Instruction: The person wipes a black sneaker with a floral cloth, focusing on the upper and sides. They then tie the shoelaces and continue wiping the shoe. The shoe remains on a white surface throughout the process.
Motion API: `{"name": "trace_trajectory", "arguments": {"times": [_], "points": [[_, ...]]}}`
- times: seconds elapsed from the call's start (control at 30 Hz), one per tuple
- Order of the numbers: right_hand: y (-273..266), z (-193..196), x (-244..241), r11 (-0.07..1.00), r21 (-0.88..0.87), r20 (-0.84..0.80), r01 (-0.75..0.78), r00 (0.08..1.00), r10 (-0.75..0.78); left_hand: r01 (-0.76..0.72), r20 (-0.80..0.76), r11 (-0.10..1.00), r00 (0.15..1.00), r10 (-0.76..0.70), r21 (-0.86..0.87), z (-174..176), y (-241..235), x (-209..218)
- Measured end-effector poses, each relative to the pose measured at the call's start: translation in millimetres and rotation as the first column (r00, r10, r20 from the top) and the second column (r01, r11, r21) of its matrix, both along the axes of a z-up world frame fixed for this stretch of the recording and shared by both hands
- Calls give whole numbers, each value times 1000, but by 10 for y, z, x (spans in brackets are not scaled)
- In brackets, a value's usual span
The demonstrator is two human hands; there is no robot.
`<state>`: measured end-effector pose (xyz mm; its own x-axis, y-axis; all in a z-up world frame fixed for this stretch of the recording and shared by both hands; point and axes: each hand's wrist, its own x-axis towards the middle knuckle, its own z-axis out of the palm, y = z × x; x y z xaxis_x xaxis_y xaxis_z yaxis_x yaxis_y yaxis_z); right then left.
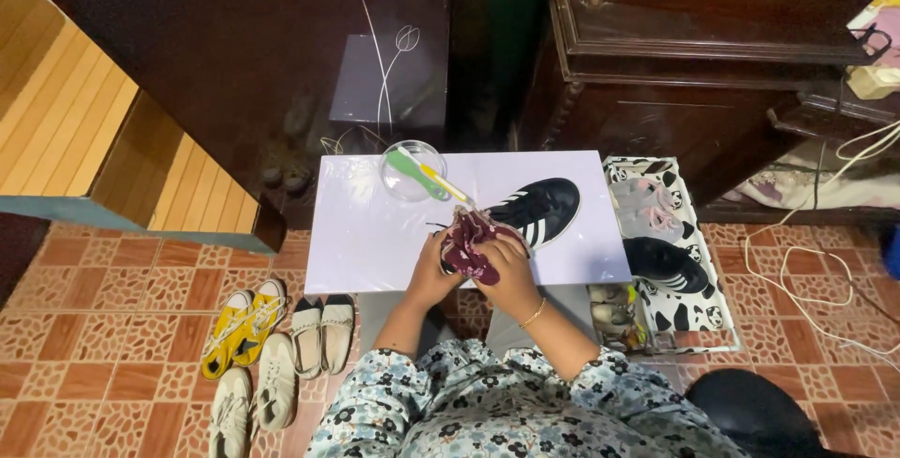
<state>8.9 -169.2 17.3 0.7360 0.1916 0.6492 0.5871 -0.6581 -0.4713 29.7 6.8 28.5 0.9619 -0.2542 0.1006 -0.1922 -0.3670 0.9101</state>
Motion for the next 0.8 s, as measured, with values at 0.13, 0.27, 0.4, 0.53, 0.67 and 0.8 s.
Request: {"name": "trace_trajectory", "arguments": {"times": [0.13, 0.27, 0.4, 0.53, 0.67, 0.8], "points": [[-105, 95, 1, 999, 46, -141, -29, 989, 35, -12, -32, 1000, 999, 12, 1, -210, 45, 17], [-145, 362, -38, 956, 272, -215, 107, 976, -48, -18, -38, 1000, 999, 18, -23, -216, 38, 42], [55, 311, 50, 994, -100, -132, 52, 989, -65, 26, 137, 999, 990, -21, -37, -1, 69, 46], [98, -7, 118, 973, -220, -94, 65, 992, -87, 42, 184, 997, 982, -30, -62, -17, 70, 18], [101, 89, 134, 980, -193, -240, 48, 966, -95, 15, 139, 995, 990, -1, -101, 113, 51, -51], [21, 276, 58, 999, 0, -372, 54, 927, -51, 24, 93, 1000, 995, -22, -17, 439, 29, -160]]}}
